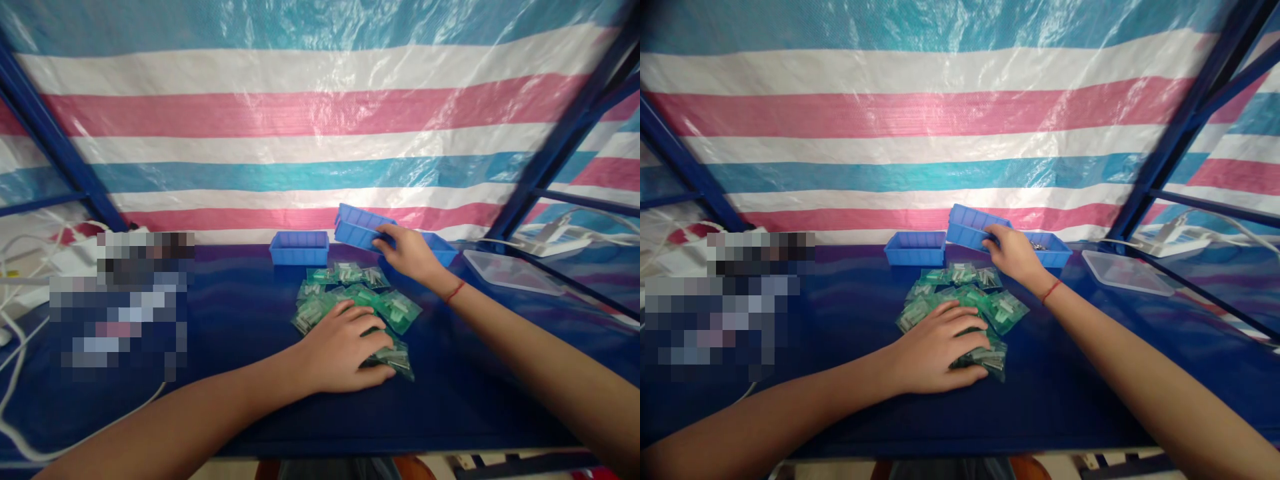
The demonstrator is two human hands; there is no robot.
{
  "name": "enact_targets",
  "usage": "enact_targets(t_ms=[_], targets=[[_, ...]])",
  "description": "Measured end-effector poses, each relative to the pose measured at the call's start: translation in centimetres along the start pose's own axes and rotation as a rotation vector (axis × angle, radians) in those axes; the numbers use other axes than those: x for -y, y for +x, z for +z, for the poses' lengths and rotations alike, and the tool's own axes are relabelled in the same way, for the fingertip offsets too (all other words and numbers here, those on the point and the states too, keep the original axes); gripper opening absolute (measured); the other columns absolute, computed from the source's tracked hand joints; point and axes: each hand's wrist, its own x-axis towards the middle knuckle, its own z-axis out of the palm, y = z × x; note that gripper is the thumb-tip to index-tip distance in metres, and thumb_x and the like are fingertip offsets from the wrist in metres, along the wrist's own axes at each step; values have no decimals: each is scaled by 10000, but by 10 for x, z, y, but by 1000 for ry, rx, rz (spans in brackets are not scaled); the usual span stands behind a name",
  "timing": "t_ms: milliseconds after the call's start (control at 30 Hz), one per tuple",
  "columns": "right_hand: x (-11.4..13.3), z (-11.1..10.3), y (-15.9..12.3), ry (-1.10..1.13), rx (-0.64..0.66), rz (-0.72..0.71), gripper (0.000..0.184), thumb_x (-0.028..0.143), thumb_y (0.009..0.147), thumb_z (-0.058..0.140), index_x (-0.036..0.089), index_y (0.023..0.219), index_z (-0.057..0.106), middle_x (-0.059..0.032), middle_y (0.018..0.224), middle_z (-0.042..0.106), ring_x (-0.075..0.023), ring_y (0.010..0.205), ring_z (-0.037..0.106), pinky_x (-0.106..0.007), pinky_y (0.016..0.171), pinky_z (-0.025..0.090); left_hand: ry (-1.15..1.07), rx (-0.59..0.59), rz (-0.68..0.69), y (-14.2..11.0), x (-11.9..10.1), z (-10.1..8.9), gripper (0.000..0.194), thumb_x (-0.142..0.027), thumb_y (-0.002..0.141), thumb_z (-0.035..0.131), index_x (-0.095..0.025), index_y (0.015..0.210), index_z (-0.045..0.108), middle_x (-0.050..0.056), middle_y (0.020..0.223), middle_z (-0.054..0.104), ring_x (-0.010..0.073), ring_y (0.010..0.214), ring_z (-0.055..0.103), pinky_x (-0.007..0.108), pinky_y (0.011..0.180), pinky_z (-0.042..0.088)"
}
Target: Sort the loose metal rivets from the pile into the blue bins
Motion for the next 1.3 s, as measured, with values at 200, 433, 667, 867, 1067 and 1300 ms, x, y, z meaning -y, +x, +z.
enact_targets(t_ms=[200,433,667,867,1067,1300], targets=[[10,-66,-49,57,-41,43,266,368,828,531,186,991,636,-90,933,716,-286,811,677,-410,724,524,54,-22,-141,-2,-7,-4,376,-431,860,489,-256,1187,552,60,1208,586,254,1217,440,471,1059,260],[-19,-77,-151,23,-29,139,168,379,824,528,317,969,587,-67,911,702,-305,817,677,-469,764,544,64,168,-354,-8,6,-23,838,-817,644,450,-416,1372,348,87,1528,202,431,1387,74,747,990,-1],[-51,-83,-178,25,-108,223,426,515,700,623,410,1100,523,-58,1149,571,-349,1074,570,-546,959,440,-115,396,-531,-12,19,-31,981,-889,564,396,-467,1418,159,75,1561,-21,474,1369,-64,814,908,45],[-82,-81,-172,262,180,587,916,628,556,672,379,1363,319,-63,1379,455,-416,1227,449,-531,975,420,-99,386,-475,-11,19,-29,955,-874,599,385,-430,1423,195,92,1556,54,438,1387,-29,767,966,62],[-65,-94,-151,398,-3,605,1005,549,454,764,356,1344,341,-99,1365,459,-383,1205,482,-452,900,499,-80,356,-440,-10,21,-28,937,-848,632,402,-401,1430,198,109,1545,112,442,1387,36,761,972,92],[-47,-102,-112,434,21,391,857,414,526,801,391,1272,380,-102,1369,460,-318,1229,472,-384,932,483,-70,269,-408,-11,24,-21,936,-818,654,433,-374,1438,179,117,1530,178,439,1382,96,762,968,122]])
